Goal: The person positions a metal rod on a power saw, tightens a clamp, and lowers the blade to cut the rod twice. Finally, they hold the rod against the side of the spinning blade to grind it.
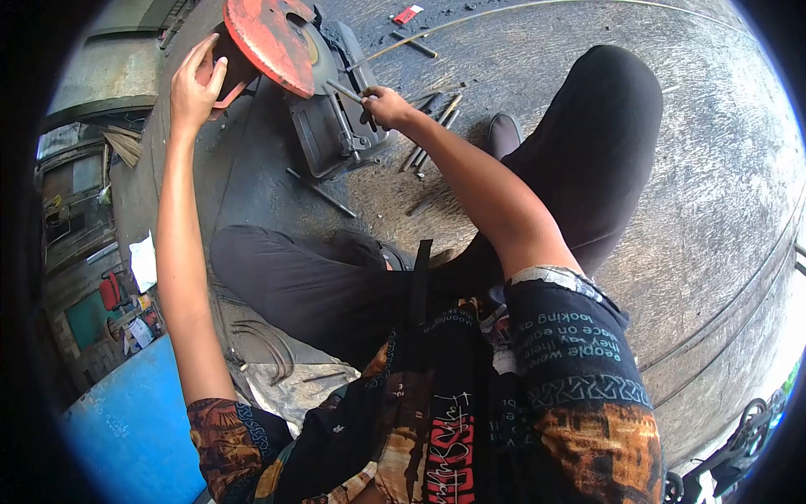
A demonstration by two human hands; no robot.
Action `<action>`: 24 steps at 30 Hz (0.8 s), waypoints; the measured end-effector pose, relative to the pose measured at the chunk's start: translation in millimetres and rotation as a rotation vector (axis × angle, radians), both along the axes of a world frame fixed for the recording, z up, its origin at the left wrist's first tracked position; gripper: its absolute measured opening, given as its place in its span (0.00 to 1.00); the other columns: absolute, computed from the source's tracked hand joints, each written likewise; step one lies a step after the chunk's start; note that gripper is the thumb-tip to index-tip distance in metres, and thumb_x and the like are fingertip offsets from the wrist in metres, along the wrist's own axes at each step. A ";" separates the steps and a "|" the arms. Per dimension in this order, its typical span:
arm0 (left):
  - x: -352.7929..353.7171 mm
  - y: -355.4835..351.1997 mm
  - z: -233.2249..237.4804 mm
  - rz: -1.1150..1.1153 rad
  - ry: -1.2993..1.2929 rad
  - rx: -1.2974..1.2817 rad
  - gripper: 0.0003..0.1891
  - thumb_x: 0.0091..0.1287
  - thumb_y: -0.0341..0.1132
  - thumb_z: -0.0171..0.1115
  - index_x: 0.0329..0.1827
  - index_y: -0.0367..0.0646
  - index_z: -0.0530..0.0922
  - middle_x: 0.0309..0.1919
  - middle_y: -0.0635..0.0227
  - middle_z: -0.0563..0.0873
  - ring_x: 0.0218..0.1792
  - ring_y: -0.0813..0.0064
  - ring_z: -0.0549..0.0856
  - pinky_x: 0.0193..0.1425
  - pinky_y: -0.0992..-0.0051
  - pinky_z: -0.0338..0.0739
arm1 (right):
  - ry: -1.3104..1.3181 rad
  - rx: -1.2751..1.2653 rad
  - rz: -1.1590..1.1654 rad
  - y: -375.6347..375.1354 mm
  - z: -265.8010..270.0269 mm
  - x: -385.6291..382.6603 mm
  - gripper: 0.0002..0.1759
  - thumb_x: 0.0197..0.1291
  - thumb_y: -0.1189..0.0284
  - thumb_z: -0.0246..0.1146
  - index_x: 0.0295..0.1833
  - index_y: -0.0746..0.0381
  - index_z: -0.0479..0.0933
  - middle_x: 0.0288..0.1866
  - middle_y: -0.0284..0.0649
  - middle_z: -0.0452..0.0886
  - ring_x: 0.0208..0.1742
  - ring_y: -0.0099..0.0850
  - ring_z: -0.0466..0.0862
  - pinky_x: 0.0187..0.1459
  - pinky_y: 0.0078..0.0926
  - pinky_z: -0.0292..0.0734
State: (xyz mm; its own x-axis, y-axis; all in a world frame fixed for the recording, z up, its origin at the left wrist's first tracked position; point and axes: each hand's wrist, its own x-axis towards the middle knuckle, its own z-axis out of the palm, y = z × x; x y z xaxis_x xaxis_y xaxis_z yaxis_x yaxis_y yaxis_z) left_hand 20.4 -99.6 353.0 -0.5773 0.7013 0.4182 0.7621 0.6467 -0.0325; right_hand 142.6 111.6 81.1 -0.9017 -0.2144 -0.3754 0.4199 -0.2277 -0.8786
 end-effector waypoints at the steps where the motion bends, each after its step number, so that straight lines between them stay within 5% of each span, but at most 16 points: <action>1: -1.0 -0.8 -0.4 -0.006 0.006 -0.005 0.21 0.64 0.36 0.61 0.59 0.38 0.77 0.56 0.56 0.81 0.59 0.59 0.80 0.63 0.68 0.72 | 0.026 0.010 -0.023 0.4 -0.5 -1.5 0.18 0.67 0.66 0.54 0.58 0.64 0.74 0.27 0.39 0.85 0.17 0.22 0.73 0.16 0.23 0.67; 17: -3.8 -2.8 -0.7 -0.002 0.018 0.001 0.21 0.63 0.40 0.61 0.58 0.40 0.79 0.57 0.56 0.81 0.59 0.57 0.80 0.63 0.67 0.72 | 0.181 0.363 -0.073 -12.8 -7.9 -7.1 0.19 0.65 0.64 0.59 0.53 0.66 0.80 0.26 0.37 0.81 0.24 0.23 0.77 0.26 0.24 0.73; 21: -3.5 -1.7 -0.8 -0.008 -0.007 0.006 0.21 0.63 0.40 0.61 0.58 0.40 0.78 0.57 0.55 0.81 0.59 0.57 0.80 0.62 0.67 0.73 | 0.017 0.080 0.052 -6.6 -3.4 -11.4 0.17 0.68 0.65 0.54 0.48 0.66 0.81 0.26 0.35 0.79 0.21 0.24 0.75 0.22 0.26 0.71; 24: -2.9 -1.9 -0.2 -0.004 -0.006 0.003 0.21 0.63 0.40 0.61 0.58 0.40 0.78 0.57 0.56 0.81 0.58 0.57 0.80 0.62 0.67 0.73 | 0.024 0.108 0.025 -9.0 6.2 -5.9 0.17 0.69 0.65 0.53 0.45 0.66 0.81 0.26 0.35 0.78 0.18 0.23 0.73 0.19 0.25 0.69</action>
State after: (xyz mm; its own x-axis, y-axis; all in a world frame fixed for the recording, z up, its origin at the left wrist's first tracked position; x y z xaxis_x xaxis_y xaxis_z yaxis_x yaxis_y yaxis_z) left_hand 17.5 -101.5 352.9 -0.5770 0.7026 0.4164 0.7649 0.6436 -0.0261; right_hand 136.7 102.6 87.3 -0.9055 -0.1968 -0.3760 0.4029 -0.1208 -0.9072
